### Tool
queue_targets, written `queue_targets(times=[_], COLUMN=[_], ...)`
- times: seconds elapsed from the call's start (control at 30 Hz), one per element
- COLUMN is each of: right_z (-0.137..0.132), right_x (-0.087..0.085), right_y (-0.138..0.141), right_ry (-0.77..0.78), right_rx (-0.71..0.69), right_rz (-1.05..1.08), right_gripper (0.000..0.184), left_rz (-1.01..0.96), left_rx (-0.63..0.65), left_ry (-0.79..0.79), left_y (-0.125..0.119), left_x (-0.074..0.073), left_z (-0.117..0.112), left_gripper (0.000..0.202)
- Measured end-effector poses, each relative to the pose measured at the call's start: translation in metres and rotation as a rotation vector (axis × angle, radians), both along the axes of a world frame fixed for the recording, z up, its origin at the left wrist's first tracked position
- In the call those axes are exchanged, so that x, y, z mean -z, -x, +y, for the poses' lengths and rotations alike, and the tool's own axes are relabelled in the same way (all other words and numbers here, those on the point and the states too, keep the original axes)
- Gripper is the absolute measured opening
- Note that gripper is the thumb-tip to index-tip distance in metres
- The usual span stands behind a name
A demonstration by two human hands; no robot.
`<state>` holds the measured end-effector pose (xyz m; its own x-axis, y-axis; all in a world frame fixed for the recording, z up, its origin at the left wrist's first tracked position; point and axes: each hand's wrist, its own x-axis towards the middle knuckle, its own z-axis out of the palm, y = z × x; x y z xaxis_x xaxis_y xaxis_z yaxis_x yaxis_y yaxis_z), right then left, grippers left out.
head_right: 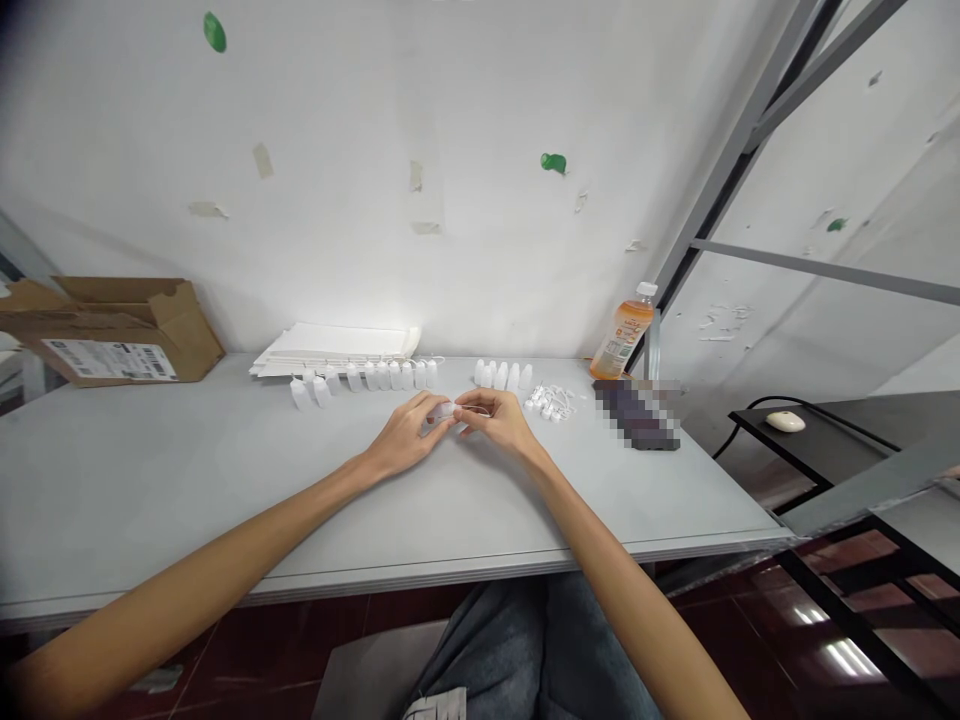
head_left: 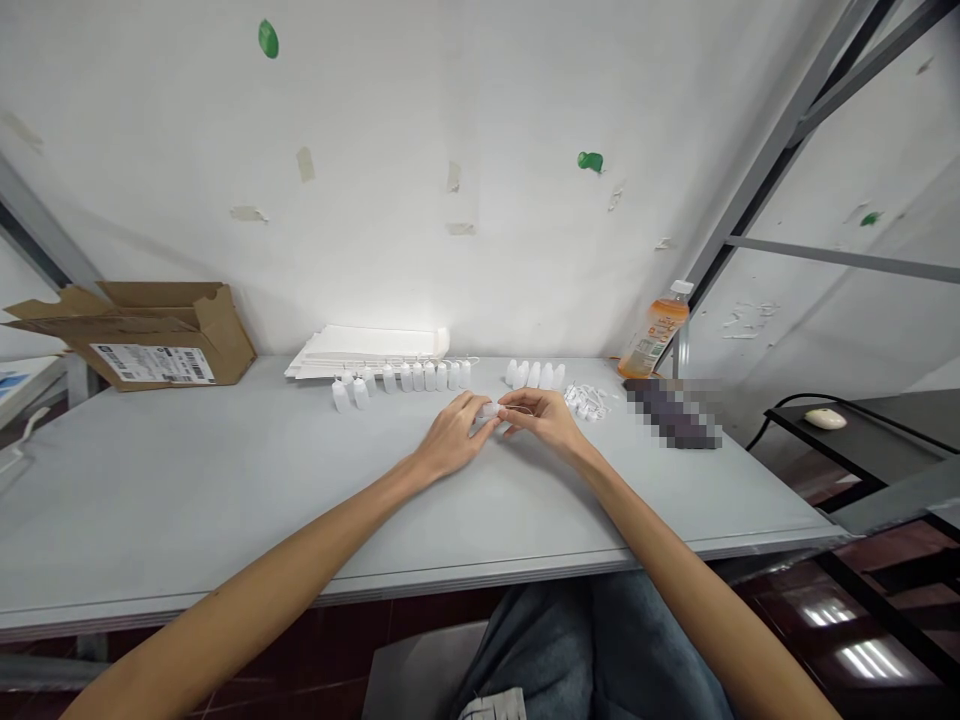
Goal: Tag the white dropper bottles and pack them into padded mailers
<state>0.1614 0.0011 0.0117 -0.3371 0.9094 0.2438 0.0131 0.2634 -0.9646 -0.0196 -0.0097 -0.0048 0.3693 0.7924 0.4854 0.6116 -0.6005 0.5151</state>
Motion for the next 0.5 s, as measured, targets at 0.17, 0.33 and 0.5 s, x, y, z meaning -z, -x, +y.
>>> queue_targets(times=[0.17, 0.33, 0.5], right_z=[0.0000, -0.0014, -0.0037], right_x=[0.0009, 0.0003, -0.0014], right_y=[-0.0006, -0.0005, 0.0007], right_ry=[0.016, 0.032, 0.055], right_rx=[0.002, -0.022, -0.031], right_rz=[0.006, 0.022, 0.013], right_gripper=[0.033, 0.030, 0.029], left_rz=[0.073, 0.100, 0.108], left_rx=[-0.006, -0.024, -0.027], left_ry=[-0.055, -0.118, -0.154], left_y=[0.0003, -0.0011, -0.0025], left_x=[0.0012, 0.0038, 0.0033], left_z=[0.0001, 0.0004, -0.0012], left_gripper=[0.024, 0.019, 0.014])
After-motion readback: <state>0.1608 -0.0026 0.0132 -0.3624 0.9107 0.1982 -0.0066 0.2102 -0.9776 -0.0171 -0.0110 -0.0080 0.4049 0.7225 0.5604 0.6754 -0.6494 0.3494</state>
